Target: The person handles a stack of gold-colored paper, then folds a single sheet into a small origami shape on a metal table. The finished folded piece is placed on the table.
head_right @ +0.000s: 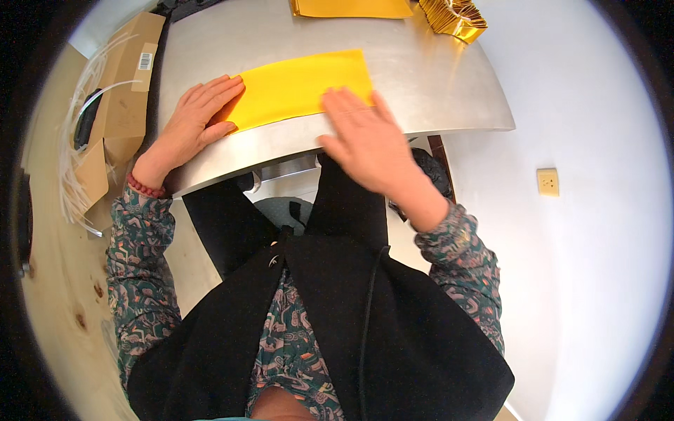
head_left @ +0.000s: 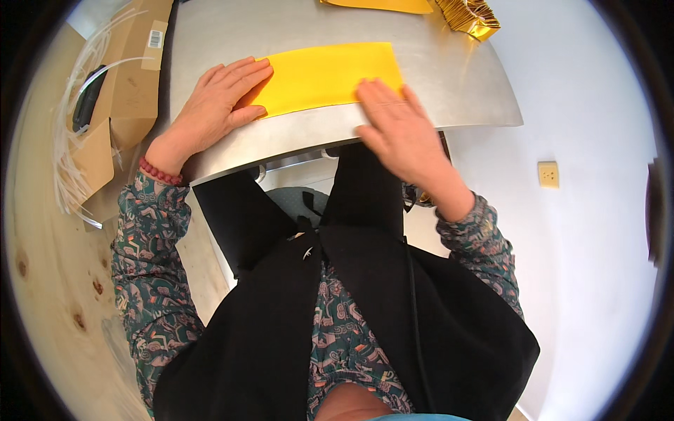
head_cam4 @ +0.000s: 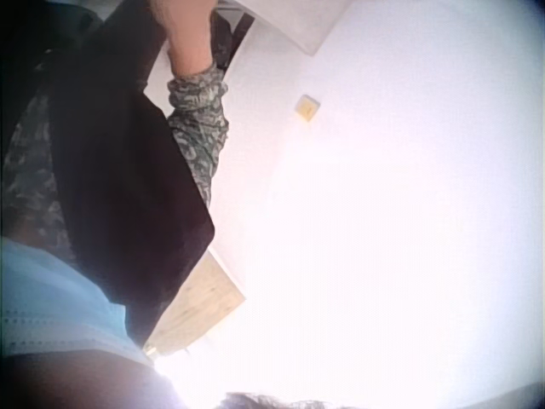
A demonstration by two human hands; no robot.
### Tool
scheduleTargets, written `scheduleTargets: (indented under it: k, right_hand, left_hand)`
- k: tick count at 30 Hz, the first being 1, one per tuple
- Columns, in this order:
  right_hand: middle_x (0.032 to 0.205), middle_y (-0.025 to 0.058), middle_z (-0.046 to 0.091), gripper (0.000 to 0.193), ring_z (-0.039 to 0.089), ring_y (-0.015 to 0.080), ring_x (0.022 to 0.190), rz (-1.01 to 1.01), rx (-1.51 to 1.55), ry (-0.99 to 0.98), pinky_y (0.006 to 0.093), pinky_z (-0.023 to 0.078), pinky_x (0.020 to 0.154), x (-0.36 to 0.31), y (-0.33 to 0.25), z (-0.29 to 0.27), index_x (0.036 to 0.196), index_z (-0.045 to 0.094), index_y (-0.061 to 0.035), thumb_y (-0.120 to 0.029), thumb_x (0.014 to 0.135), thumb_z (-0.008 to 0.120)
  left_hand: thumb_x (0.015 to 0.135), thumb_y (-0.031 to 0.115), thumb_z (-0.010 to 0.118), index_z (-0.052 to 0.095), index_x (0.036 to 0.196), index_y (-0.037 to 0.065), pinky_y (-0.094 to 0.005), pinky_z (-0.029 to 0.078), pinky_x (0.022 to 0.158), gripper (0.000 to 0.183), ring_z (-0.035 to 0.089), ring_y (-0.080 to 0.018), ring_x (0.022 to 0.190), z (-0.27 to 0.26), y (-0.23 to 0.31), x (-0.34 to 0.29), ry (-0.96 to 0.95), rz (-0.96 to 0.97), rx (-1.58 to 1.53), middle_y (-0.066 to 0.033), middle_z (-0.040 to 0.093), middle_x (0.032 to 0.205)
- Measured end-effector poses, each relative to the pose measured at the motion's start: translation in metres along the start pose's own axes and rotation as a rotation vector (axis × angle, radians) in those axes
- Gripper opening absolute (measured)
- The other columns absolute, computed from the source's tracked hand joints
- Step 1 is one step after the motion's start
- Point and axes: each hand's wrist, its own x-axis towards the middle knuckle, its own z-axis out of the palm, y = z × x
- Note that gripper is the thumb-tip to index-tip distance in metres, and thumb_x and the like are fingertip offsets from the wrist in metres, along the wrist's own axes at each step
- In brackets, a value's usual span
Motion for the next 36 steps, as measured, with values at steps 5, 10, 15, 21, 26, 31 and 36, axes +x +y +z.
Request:
scheduleTargets:
  k: [5,10,15,21,26,31,36]
  right_hand:
    - [0.162,0.0127,0.054,0.059,0.044,0.0286,0.155,0.063,-0.051,0.0,0.0548,0.022,0.131,-0.019,0.019,-0.01,0.156,0.053,-0.0077,-0.043,0.109,0.057]
    - [0.159,0.0121,0.056,0.06,0.046,0.0306,0.153,0.011,0.027,0.063,0.0559,0.023,0.13,-0.018,0.017,-0.006,0.155,0.054,-0.0073,-0.039,0.106,0.065]
    - [0.144,0.0089,0.065,0.053,0.057,0.0314,0.137,-0.106,0.185,0.134,0.0527,0.035,0.124,0.005,0.049,0.02,0.14,0.064,-0.01,-0.016,0.09,0.079]
    - [0.117,0.0055,0.074,0.025,0.066,0.0304,0.117,-0.245,0.413,0.15,0.0451,0.05,0.108,0.093,0.093,0.043,0.109,0.073,-0.0087,-0.002,0.086,0.079]
    - [0.112,0.0061,0.077,0.021,0.072,0.0202,0.104,-0.157,0.612,0.134,0.0342,0.056,0.097,0.111,0.106,0.012,0.116,0.074,-0.0054,-0.003,0.095,0.077]
    - [0.104,-0.0004,0.077,0.018,0.069,0.0064,0.096,0.026,1.153,0.038,0.024,0.056,0.084,0.144,0.113,0.008,0.118,0.075,-0.0016,-0.009,0.102,0.074]
    - [0.107,-0.0012,0.074,0.021,0.067,0.0068,0.095,0.084,0.708,-0.112,0.0233,0.053,0.085,0.161,0.108,0.037,0.122,0.074,-0.0053,-0.013,0.103,0.072]
  left_hand:
    - [0.104,0.032,0.065,0.049,0.162,0.015,-0.0522,0.019,0.133,0.063,0.035,-0.0278,0.16,0.002,-0.003,0.001,-0.043,-0.02,-0.008,-0.0082,0.046,0.169]
    - [0.107,0.034,0.062,0.053,0.16,0.018,-0.0556,0.013,0.134,0.056,0.033,-0.0273,0.162,-0.007,-0.002,0.0,-0.071,-0.027,-0.102,-0.0074,0.045,0.17]
    - [0.089,0.063,0.076,0.056,0.158,0.018,-0.0619,0.01,0.133,0.084,0.031,-0.0321,0.162,-0.003,-0.006,-0.022,-0.122,-0.04,-0.112,-0.0118,0.043,0.17]
    - [0.096,0.03,0.077,0.064,0.15,0.018,-0.0597,0.03,0.127,0.057,0.046,-0.0348,0.152,-0.002,0.0,-0.023,-0.032,-0.167,-0.042,-0.0135,0.054,0.158]
    - [0.105,0.02,0.072,0.078,0.126,0.01,-0.034,0.055,0.099,0.024,0.07,-0.0226,0.114,-0.021,0.011,-0.015,0.268,-0.265,-0.501,-0.0071,0.075,0.119]
    - [0.107,0.034,0.072,0.07,0.133,0.004,-0.0246,0.055,0.072,0.04,0.066,-0.0043,0.084,-0.039,-0.001,-0.01,0.128,-0.651,-0.948,0.0007,0.073,0.095]
    - [0.098,0.032,0.079,0.063,0.142,0.005,-0.0345,0.06,0.085,0.054,0.072,-0.0226,0.094,-0.019,-0.001,-0.013,0.084,-0.726,-0.21,-0.008,0.074,0.103]
